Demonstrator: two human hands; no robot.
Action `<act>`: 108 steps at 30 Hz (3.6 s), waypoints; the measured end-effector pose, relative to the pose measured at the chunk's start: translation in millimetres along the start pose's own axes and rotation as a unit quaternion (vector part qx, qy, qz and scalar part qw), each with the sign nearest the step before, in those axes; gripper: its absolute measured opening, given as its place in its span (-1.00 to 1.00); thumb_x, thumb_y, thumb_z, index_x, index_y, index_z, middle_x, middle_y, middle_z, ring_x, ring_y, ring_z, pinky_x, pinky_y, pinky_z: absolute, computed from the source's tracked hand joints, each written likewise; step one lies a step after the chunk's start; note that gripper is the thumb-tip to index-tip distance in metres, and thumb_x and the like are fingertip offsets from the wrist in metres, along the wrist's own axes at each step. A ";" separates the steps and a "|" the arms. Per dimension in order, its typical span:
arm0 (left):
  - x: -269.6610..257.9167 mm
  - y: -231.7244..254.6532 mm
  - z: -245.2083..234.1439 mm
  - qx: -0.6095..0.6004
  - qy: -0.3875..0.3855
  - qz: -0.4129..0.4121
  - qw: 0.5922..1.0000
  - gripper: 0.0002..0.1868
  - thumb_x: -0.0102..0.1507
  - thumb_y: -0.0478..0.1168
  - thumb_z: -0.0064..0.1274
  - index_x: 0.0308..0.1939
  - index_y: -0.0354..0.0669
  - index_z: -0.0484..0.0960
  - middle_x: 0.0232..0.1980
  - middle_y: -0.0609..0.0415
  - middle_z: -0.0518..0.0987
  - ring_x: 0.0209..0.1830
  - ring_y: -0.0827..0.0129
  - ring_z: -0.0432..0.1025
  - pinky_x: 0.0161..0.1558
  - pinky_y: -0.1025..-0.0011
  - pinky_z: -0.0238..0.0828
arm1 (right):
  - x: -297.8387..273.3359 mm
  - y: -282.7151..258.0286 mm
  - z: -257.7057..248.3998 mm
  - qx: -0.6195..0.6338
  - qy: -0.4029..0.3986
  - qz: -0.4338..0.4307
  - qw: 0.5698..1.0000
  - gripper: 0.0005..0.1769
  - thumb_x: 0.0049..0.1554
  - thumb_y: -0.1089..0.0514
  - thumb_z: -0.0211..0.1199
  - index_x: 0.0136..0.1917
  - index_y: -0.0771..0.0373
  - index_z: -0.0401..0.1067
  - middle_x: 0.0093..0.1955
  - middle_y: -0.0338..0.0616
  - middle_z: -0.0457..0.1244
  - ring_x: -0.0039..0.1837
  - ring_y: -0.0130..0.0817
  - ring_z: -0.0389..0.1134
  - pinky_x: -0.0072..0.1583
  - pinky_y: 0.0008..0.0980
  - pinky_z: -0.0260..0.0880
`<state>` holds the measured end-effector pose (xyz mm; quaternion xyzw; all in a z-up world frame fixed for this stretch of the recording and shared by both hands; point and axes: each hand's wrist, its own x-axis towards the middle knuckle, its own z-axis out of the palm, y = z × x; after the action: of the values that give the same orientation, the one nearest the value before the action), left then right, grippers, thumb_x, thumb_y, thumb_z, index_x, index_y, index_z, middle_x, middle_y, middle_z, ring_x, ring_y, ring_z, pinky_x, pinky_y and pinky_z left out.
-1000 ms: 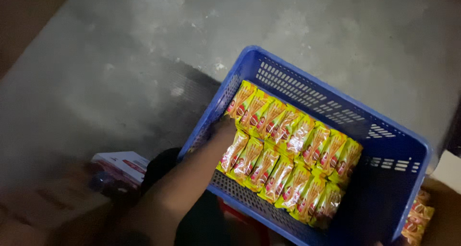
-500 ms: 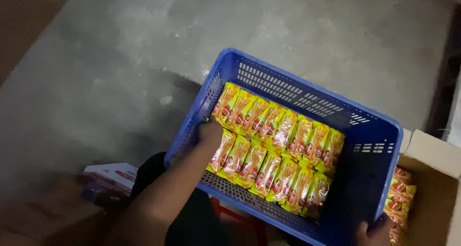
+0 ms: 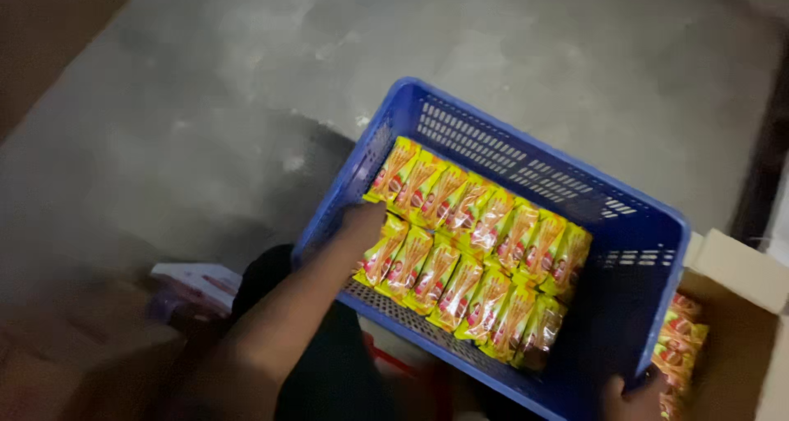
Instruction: The person transfers yellow snack packets from a cardboard box into a blue plastic basket. They pick up packets one by one or in small groups and place them into the basket, arranging them in rows.
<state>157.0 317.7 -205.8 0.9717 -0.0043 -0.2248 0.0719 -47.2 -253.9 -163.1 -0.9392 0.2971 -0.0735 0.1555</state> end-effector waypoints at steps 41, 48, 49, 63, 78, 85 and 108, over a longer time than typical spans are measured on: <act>-261.8 372.1 -108.7 -0.249 -0.166 0.392 0.870 -0.41 0.37 0.10 -0.03 0.33 -0.21 0.41 0.26 -0.29 0.39 0.31 -0.11 0.30 0.27 -0.05 0.25 | -69.3 -18.2 -287.3 0.212 -0.304 -0.077 0.925 -0.52 0.20 0.10 0.28 0.33 0.34 0.40 0.16 0.30 0.40 0.26 0.30 0.40 0.31 0.17 0.34; -232.3 345.5 -73.3 -0.075 -0.208 0.368 0.903 -0.30 0.35 0.25 -0.06 0.33 -0.24 0.42 0.38 -0.27 0.39 0.39 -0.26 0.32 0.31 -0.14 0.30 | -23.0 18.5 -286.9 -0.067 -0.178 -0.056 0.980 -0.49 0.13 -0.05 0.33 0.34 -0.02 0.46 0.07 -0.11 0.45 0.26 0.11 0.43 0.30 0.16 0.34; -233.0 351.5 -76.3 -0.072 -0.214 0.367 0.902 -0.30 0.35 0.25 -0.06 0.33 -0.24 0.42 0.38 -0.27 0.39 0.39 -0.26 0.32 0.31 -0.14 0.30 | -14.0 24.6 -280.8 -0.065 -0.183 -0.051 0.980 -0.49 0.13 -0.05 0.33 0.34 -0.02 0.46 0.07 -0.11 0.45 0.26 0.11 0.43 0.30 0.16 0.34; -208.7 346.5 -38.1 0.051 -0.050 0.467 0.881 -0.46 0.24 0.36 0.01 -0.41 -0.02 0.56 -0.11 0.07 0.59 -0.14 0.04 0.57 0.02 0.03 0.35 | 136.0 -51.3 -183.5 -0.169 0.021 -0.208 0.963 -0.66 0.16 0.26 0.24 0.15 -0.12 0.50 0.22 -0.32 0.35 0.33 -0.03 0.22 0.31 0.14 0.07; -206.8 344.4 -43.3 -0.038 -0.027 0.481 0.875 -0.47 0.15 0.28 0.14 -0.26 -0.14 0.67 -0.28 0.00 0.53 -0.26 0.05 0.42 -0.12 0.06 0.26 | 182.9 -31.5 -57.3 -0.162 -0.067 -0.175 0.969 -0.45 0.00 0.28 0.24 0.26 -0.09 0.41 0.43 -0.05 0.11 0.66 0.37 -0.17 0.49 0.50 -0.64; -205.6 342.2 -38.5 -0.057 -0.006 0.492 0.869 -0.49 0.18 0.27 0.14 -0.29 -0.13 0.67 -0.28 0.06 0.54 -0.29 0.09 0.44 -0.12 0.09 0.28 | 153.2 -52.2 -24.0 -0.040 0.006 -0.138 0.990 -0.43 0.14 -0.02 0.16 0.44 -0.21 0.37 0.53 0.17 0.08 0.56 0.47 -0.13 0.34 0.52 -0.04; -208.4 339.9 -37.9 -0.060 0.045 0.485 0.871 -0.50 0.11 0.28 0.13 -0.42 -0.09 0.67 -0.26 0.02 0.59 -0.21 0.06 0.52 -0.19 0.12 0.39 | 126.1 -32.3 11.3 0.018 -0.023 -0.085 0.996 0.22 0.09 -0.15 0.28 0.73 0.15 -0.40 0.69 0.33 -0.62 0.65 0.52 -0.58 0.46 0.62 -0.19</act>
<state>-5.6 -5.0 -33.0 0.8503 -0.4583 -0.1174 0.2305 75.1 -299.3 -157.1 -0.9596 0.2109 -0.0700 0.1724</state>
